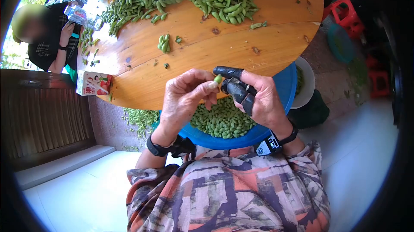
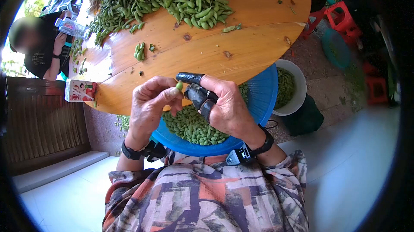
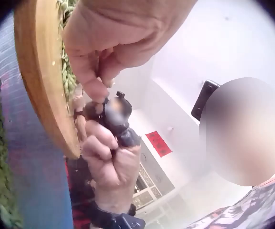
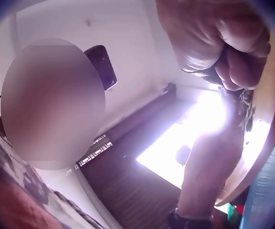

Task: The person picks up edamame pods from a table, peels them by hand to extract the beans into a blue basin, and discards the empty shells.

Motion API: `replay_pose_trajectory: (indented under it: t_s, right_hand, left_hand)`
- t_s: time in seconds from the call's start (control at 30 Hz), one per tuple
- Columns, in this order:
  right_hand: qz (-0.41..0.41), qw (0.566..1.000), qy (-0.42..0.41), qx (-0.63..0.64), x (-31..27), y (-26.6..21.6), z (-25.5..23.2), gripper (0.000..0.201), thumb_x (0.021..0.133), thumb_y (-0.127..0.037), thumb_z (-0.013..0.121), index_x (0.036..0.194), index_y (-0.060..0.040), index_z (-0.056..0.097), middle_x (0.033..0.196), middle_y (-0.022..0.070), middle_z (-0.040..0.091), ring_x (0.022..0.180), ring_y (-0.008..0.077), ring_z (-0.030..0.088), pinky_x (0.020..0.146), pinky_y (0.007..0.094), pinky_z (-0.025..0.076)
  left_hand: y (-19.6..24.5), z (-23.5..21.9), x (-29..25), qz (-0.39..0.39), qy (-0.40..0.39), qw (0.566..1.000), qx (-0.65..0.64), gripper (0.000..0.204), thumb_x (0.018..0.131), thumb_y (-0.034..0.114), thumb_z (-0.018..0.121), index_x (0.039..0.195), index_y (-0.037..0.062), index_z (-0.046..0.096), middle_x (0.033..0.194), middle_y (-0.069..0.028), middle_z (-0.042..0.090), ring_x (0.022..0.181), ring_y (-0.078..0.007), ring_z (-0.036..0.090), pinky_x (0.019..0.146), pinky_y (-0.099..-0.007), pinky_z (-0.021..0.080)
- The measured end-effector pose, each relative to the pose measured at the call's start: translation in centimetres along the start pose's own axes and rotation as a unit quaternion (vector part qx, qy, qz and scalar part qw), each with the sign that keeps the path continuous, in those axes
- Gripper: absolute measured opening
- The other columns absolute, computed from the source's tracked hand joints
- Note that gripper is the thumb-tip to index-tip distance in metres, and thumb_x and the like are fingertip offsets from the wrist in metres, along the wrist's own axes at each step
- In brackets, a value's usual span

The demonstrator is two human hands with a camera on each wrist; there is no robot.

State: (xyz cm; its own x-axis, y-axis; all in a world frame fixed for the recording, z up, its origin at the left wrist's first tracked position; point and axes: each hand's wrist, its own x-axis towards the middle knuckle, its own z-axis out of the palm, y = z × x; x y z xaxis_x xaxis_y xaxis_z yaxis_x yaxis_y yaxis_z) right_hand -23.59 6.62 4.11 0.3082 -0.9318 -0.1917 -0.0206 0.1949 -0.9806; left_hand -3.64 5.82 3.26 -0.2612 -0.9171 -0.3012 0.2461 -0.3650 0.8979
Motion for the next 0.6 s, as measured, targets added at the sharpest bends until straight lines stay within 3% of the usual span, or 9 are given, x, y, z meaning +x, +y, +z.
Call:
replay_pose_trajectory:
  t_s: [0.13, 0.23, 0.43, 0.6]
  right_hand:
    - [-0.006, 0.999, 0.013, 0.033, -0.6, 0.4, -0.5, 0.042, 0.087, -0.001, 0.047, 0.125, -0.0042, 0.064, 0.076, -0.0061, 0.054, 0.066, 0.0011, 0.046, 0.058, 0.0185, 0.039]
    - [0.007, 0.998, 0.011, 0.067, -0.9, 0.7, -1.1, 0.042, 0.087, -0.003, 0.046, 0.124, -0.0051, 0.065, 0.075, -0.0046, 0.055, 0.065, 0.001, 0.048, 0.056, 0.0186, 0.039]
    - [0.04, 0.997, 0.0, 0.061, -1.2, 2.0, -1.6, 0.041, 0.087, -0.004, 0.047, 0.122, -0.005, 0.066, 0.076, -0.004, 0.054, 0.063, 0.0017, 0.049, 0.055, 0.0197, 0.04]
    - [-0.022, 0.999, -0.012, 0.04, -1.6, 1.5, -1.9, 0.034, 0.085, -0.003, 0.048, 0.113, -0.0027, 0.068, 0.076, -0.0042, 0.055, 0.064, 0.0022, 0.049, 0.055, 0.02, 0.039]
  left_hand:
    - [-1.7, 1.6, 0.3, 0.015, 0.015, 1.0, 0.017, 0.006, 0.092, 0.007, 0.068, 0.092, 0.0012, 0.065, 0.071, 0.001, 0.063, 0.061, -0.0046, 0.058, 0.053, -0.0186, 0.045]
    - [-2.5, 2.7, -0.1, 0.069, 0.054, 0.988, 0.129, 0.008, 0.093, 0.006, 0.066, 0.095, -0.0016, 0.064, 0.073, -0.0025, 0.064, 0.061, -0.0074, 0.059, 0.052, -0.0201, 0.044]
    - [-3.2, 3.2, -0.5, 0.082, 0.064, 0.981, 0.163, 0.007, 0.093, 0.004, 0.065, 0.095, -0.0017, 0.064, 0.071, -0.0012, 0.062, 0.061, -0.0057, 0.057, 0.052, -0.0198, 0.043]
    - [-3.6, 3.7, -1.2, 0.1, 0.086, 0.973, 0.192, 0.005, 0.093, 0.004, 0.066, 0.093, -0.0013, 0.063, 0.07, -0.0018, 0.062, 0.058, -0.0063, 0.056, 0.052, -0.0204, 0.043]
